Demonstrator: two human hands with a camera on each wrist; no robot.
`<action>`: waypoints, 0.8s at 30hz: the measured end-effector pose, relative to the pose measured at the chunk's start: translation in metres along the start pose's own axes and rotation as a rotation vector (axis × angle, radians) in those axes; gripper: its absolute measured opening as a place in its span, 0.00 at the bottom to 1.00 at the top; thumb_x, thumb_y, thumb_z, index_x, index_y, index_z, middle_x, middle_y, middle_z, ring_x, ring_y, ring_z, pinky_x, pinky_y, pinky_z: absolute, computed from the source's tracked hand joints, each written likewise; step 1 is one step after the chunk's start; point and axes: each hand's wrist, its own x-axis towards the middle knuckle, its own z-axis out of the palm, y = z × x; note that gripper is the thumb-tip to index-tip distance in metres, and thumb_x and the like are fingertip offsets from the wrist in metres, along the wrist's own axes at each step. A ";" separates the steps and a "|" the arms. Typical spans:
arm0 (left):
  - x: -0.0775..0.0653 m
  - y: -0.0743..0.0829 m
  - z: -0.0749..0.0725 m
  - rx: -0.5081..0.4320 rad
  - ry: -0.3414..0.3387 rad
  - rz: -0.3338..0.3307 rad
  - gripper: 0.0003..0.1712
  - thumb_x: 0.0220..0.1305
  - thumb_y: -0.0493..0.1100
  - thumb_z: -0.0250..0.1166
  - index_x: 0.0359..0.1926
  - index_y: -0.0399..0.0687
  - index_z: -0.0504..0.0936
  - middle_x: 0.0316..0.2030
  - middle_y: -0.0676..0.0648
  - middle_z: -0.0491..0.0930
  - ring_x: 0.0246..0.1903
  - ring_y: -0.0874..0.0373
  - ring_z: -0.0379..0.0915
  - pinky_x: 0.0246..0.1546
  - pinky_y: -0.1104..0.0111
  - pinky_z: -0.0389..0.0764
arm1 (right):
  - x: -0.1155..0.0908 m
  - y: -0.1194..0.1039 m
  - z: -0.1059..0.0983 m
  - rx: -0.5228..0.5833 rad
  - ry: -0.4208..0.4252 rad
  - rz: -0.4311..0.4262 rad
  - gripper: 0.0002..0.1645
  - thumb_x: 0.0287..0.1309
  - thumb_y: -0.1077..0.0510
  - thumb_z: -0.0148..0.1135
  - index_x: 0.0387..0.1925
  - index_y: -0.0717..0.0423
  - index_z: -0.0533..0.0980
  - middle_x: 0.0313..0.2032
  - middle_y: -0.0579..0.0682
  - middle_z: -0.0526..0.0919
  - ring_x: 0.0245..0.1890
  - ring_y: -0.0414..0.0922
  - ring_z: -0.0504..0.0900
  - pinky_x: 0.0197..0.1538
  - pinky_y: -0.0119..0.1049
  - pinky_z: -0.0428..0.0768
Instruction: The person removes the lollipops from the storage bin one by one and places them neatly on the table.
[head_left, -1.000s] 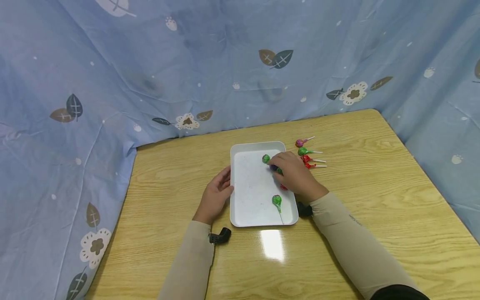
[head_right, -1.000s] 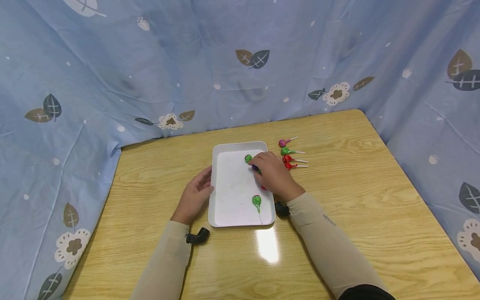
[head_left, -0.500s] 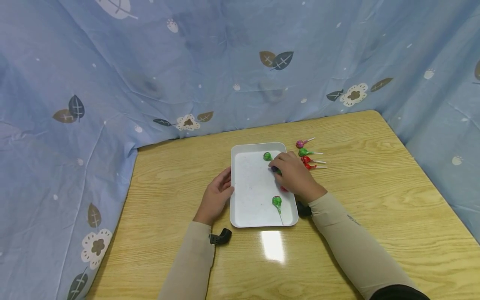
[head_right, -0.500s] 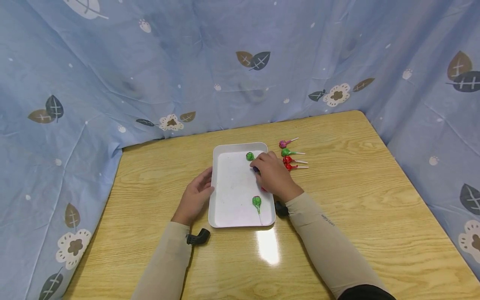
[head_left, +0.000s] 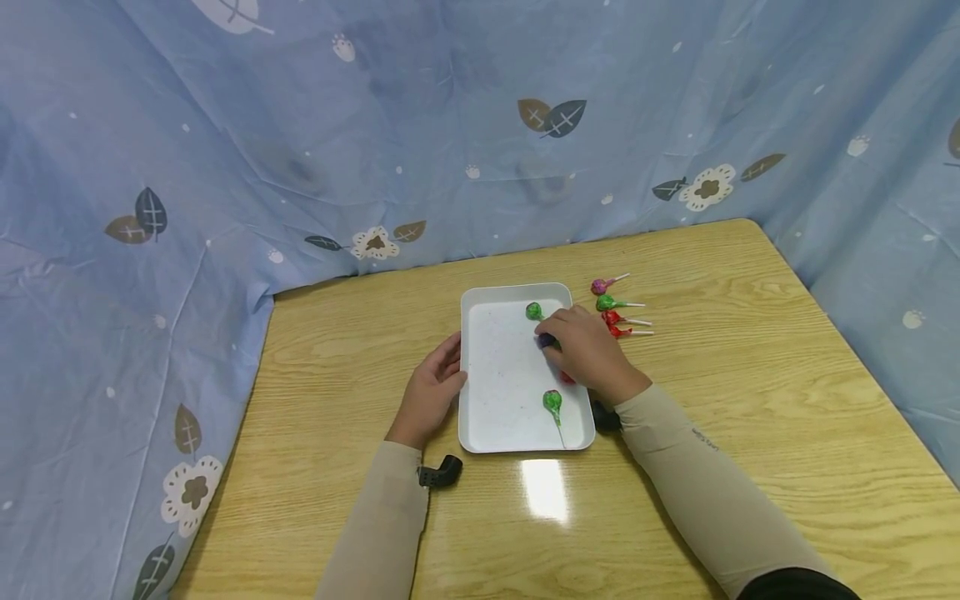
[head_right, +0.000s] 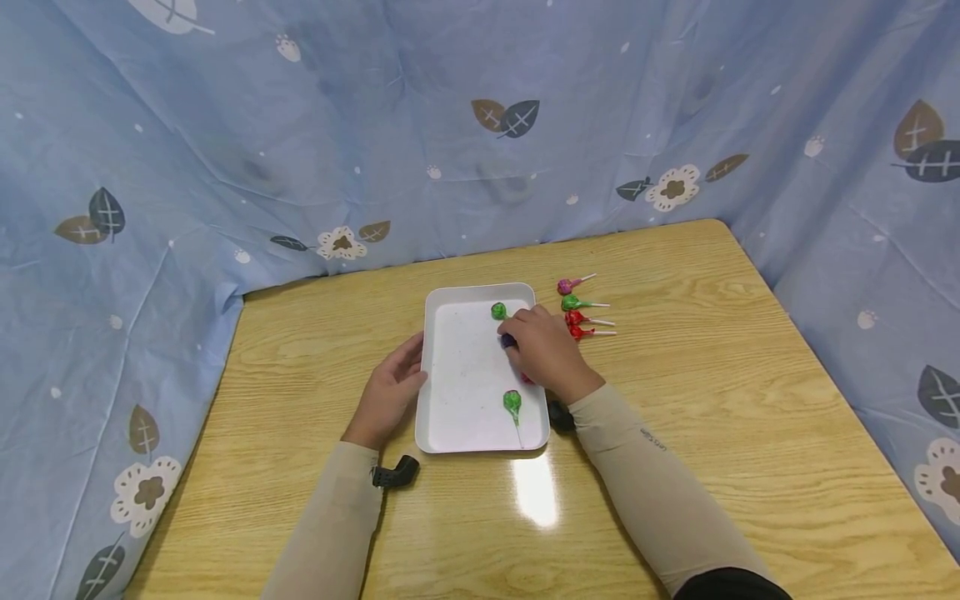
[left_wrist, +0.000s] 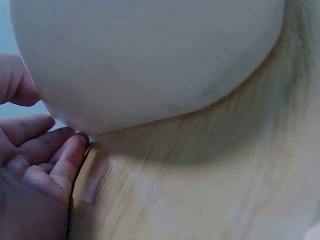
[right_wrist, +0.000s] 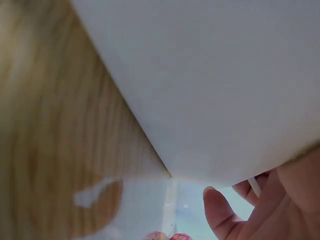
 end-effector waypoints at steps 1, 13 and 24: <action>0.000 0.000 0.000 0.001 -0.001 0.002 0.36 0.78 0.27 0.59 0.83 0.40 0.66 0.74 0.42 0.72 0.70 0.50 0.72 0.68 0.65 0.76 | 0.000 0.000 0.000 0.014 -0.001 0.004 0.15 0.67 0.58 0.77 0.54 0.57 0.89 0.53 0.54 0.88 0.52 0.55 0.80 0.56 0.53 0.80; 0.000 0.001 0.000 0.005 -0.005 -0.003 0.35 0.78 0.27 0.58 0.82 0.38 0.65 0.74 0.42 0.73 0.70 0.50 0.73 0.68 0.64 0.76 | -0.005 0.007 0.001 0.222 0.066 0.047 0.16 0.68 0.56 0.77 0.54 0.56 0.87 0.52 0.52 0.89 0.56 0.55 0.82 0.52 0.57 0.64; -0.001 0.002 0.000 0.012 0.005 -0.010 0.35 0.78 0.27 0.59 0.82 0.40 0.66 0.74 0.43 0.73 0.70 0.52 0.73 0.70 0.63 0.74 | -0.012 0.010 -0.018 0.590 0.102 0.121 0.17 0.68 0.65 0.74 0.56 0.60 0.84 0.52 0.55 0.84 0.49 0.54 0.82 0.52 0.54 0.85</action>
